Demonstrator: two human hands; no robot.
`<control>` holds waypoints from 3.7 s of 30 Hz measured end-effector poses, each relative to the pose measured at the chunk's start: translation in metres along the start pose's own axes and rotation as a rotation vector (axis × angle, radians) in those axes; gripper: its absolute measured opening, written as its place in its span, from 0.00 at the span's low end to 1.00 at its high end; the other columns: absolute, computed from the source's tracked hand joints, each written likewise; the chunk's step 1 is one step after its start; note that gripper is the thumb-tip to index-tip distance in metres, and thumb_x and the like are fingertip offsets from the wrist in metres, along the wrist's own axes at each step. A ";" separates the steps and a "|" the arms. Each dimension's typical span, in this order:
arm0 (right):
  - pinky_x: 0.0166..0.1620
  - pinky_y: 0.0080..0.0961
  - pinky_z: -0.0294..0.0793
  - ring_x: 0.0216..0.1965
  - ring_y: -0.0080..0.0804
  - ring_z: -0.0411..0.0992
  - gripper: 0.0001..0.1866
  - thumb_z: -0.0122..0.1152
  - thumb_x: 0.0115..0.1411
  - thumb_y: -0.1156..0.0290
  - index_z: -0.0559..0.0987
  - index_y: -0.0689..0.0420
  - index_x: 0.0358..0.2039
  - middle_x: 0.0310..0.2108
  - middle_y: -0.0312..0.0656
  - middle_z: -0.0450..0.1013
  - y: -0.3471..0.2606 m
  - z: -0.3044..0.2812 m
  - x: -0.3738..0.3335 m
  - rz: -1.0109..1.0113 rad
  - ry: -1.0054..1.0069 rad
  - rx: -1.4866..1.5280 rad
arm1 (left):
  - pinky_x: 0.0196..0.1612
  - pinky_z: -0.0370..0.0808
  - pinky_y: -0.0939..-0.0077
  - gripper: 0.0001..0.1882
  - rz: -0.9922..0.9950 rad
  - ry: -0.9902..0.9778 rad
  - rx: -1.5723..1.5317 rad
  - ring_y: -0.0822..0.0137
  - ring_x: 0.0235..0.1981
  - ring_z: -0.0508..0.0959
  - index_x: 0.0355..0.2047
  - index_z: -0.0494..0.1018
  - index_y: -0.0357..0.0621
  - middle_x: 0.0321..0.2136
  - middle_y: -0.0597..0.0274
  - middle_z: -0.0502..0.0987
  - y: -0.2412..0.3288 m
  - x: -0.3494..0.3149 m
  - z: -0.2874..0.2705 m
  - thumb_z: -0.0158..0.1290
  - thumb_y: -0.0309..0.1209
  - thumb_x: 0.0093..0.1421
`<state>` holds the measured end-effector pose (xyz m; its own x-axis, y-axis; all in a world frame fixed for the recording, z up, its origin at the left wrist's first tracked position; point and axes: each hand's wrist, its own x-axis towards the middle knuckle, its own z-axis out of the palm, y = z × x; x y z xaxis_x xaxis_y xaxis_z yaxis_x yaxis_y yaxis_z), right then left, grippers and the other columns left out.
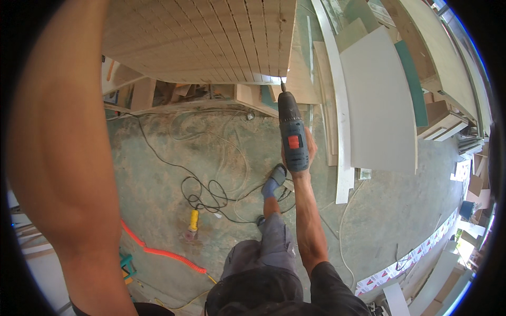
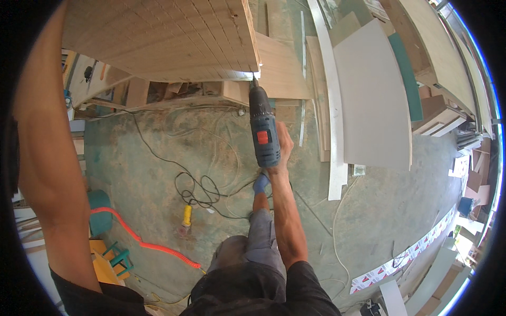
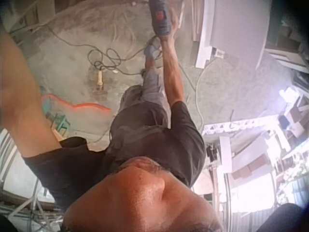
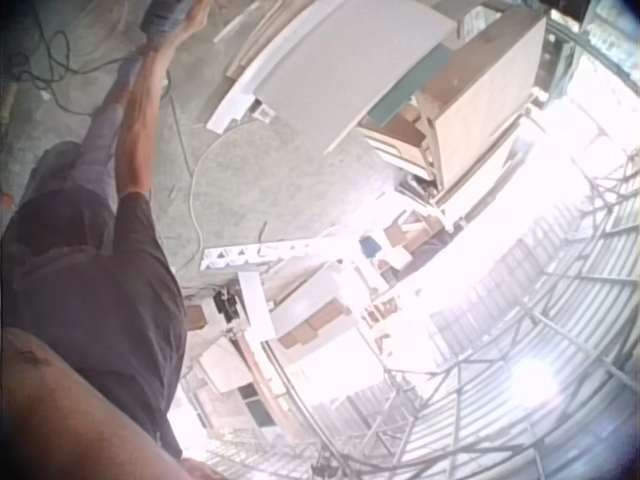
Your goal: The person uses a power drill to drive screws into a curved wooden slatted panel, attaching it to an orange internal frame. The person handles a screw and the wooden furniture component by hand while operating the drill.
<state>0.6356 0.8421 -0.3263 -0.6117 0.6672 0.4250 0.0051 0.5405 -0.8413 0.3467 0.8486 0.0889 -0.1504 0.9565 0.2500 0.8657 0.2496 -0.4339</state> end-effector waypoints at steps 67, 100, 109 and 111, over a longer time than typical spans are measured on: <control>0.63 0.46 0.63 0.57 0.48 0.71 0.28 0.63 0.55 0.66 0.73 0.60 0.57 0.52 0.49 0.73 -0.008 -0.033 0.024 0.183 -0.485 -0.230 | 0.41 0.72 0.76 0.17 -1.057 0.350 -0.792 0.69 0.32 0.78 0.41 0.79 0.30 0.32 0.59 0.79 -0.080 -0.107 -0.069 0.48 0.35 0.72; 0.67 0.50 0.52 0.55 0.43 0.69 0.20 0.60 0.56 0.72 0.76 0.55 0.51 0.47 0.44 0.73 -0.028 -0.049 0.050 0.120 -0.474 -0.401 | 0.30 0.66 0.82 0.12 -1.080 0.250 -0.911 0.77 0.24 0.73 0.32 0.77 0.37 0.20 0.66 0.73 -0.078 -0.115 -0.076 0.47 0.29 0.70; 0.55 0.45 0.64 0.48 0.51 0.68 0.22 0.64 0.50 0.74 0.77 0.59 0.48 0.43 0.49 0.73 -0.043 -0.048 0.051 0.016 -0.339 -0.336 | 0.53 0.75 0.73 0.08 -1.053 0.976 -1.048 0.69 0.42 0.79 0.42 0.77 0.37 0.37 0.60 0.81 -0.066 -0.122 -0.077 0.53 0.29 0.68; 0.54 0.46 0.65 0.48 0.51 0.69 0.22 0.64 0.51 0.74 0.77 0.59 0.49 0.42 0.50 0.74 -0.028 -0.048 0.044 0.017 -0.329 -0.347 | 0.59 0.71 0.69 0.12 -0.935 0.959 -0.702 0.66 0.50 0.77 0.48 0.75 0.37 0.44 0.57 0.80 -0.059 -0.146 -0.078 0.53 0.30 0.68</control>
<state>0.6462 0.8809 -0.2678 -0.8270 0.5098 0.2369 0.2464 0.7075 -0.6624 0.3549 0.6824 0.1451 -0.6406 -0.0284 0.7673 0.7246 0.3083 0.6164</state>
